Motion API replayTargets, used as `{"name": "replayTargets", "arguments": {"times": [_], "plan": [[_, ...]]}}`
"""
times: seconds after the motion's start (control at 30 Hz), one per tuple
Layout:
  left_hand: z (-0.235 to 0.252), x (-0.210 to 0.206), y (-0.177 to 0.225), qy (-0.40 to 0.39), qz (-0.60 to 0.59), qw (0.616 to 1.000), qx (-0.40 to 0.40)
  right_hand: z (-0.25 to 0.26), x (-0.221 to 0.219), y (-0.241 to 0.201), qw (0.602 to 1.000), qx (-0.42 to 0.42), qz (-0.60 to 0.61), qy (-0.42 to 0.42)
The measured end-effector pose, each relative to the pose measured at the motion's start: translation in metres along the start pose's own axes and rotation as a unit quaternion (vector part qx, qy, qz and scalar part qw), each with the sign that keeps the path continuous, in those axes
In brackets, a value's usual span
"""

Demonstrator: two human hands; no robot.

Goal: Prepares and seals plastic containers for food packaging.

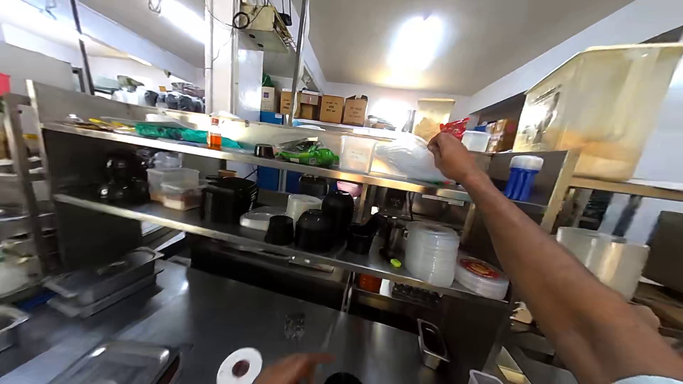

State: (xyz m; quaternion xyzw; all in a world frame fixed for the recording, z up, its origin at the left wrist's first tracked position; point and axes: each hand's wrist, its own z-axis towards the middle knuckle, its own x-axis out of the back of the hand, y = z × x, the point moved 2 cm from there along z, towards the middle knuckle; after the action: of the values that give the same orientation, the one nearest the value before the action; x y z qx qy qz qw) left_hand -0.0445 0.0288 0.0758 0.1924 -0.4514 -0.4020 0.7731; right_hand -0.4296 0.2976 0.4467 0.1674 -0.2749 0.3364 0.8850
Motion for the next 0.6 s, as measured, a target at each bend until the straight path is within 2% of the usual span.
{"name": "replayTargets", "arguments": {"times": [0.13,0.2,0.27,0.3,0.4,0.5,0.53,0.6], "plan": [[0.048,0.003,0.045,-0.015,0.04,0.996,-0.081,-0.002,-0.02,-0.007,0.989,0.088,0.026,-0.117],[0.059,0.013,0.048,-0.024,0.079,0.994,-0.072,-0.014,-0.006,-0.025,0.995,0.073,0.055,-0.046],[0.065,0.038,0.031,0.016,0.134,0.991,-0.021,-0.037,0.028,-0.067,0.991,-0.001,0.13,0.031],[0.069,0.056,0.016,0.043,0.156,0.987,0.016,-0.05,0.036,-0.083,0.984,-0.007,0.166,0.066],[0.089,0.118,-0.056,0.108,0.22,0.964,0.105,-0.087,0.003,-0.11,0.96,0.08,0.245,0.109],[0.127,0.175,-0.128,0.137,0.267,0.943,0.143,-0.151,-0.034,-0.205,0.936,0.165,0.311,-0.024],[0.144,0.19,-0.153,0.142,0.279,0.939,0.144,-0.177,-0.054,-0.24,0.919,0.2,0.328,-0.088],[0.184,0.212,-0.194,0.141,0.301,0.932,0.143,-0.227,-0.092,-0.31,0.861,0.242,0.392,-0.214]]}}
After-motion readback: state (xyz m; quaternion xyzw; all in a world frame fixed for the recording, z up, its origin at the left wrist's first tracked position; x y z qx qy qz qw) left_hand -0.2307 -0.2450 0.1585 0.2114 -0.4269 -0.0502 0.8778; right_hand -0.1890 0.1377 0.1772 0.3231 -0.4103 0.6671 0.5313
